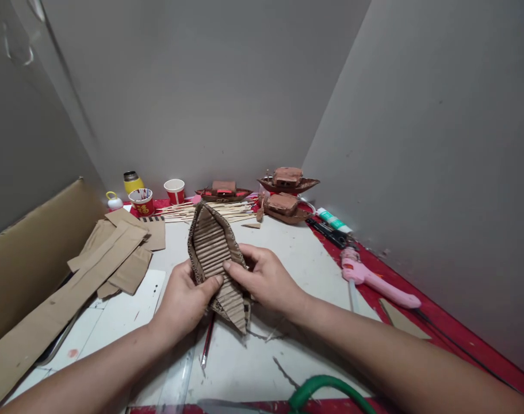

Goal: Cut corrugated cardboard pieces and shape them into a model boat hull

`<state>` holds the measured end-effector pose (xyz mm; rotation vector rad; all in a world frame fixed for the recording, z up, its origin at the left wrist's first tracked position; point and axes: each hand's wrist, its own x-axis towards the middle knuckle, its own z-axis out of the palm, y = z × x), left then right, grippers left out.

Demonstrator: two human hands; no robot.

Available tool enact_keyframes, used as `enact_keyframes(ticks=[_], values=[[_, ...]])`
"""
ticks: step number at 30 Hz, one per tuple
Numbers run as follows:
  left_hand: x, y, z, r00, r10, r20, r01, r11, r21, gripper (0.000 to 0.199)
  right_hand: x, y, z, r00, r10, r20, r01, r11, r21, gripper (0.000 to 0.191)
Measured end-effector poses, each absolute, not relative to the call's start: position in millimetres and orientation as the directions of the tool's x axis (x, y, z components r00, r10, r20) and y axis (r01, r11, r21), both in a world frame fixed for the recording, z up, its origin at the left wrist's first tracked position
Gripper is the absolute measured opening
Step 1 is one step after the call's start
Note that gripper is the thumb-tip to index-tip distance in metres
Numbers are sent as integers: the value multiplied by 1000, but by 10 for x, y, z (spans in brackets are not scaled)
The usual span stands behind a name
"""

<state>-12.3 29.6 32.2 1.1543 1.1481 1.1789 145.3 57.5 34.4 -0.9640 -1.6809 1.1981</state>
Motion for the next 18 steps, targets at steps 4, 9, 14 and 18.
enact_keyframes(ticks=[4, 9, 14, 18], values=[[-145, 305, 366, 111, 991, -71, -45, 76, 996, 19, 1461, 576, 330, -395, 905, 157, 56, 194, -979, 11], [-202, 331, 396, 193, 979, -68, -65, 82, 994, 24, 1465, 578, 342, -470, 875, 115, 15, 138, -990, 9], [-337, 282, 592, 31, 992, 126, -34, -125, 992, 29, 1539, 550, 559, -455, 858, 239, 102, 317, -943, 19], [-519, 137, 884, -234, 921, 313, -10, -324, 946, 31, 1711, 411, 862, -384, 863, 329, 215, 430, -877, 23]])
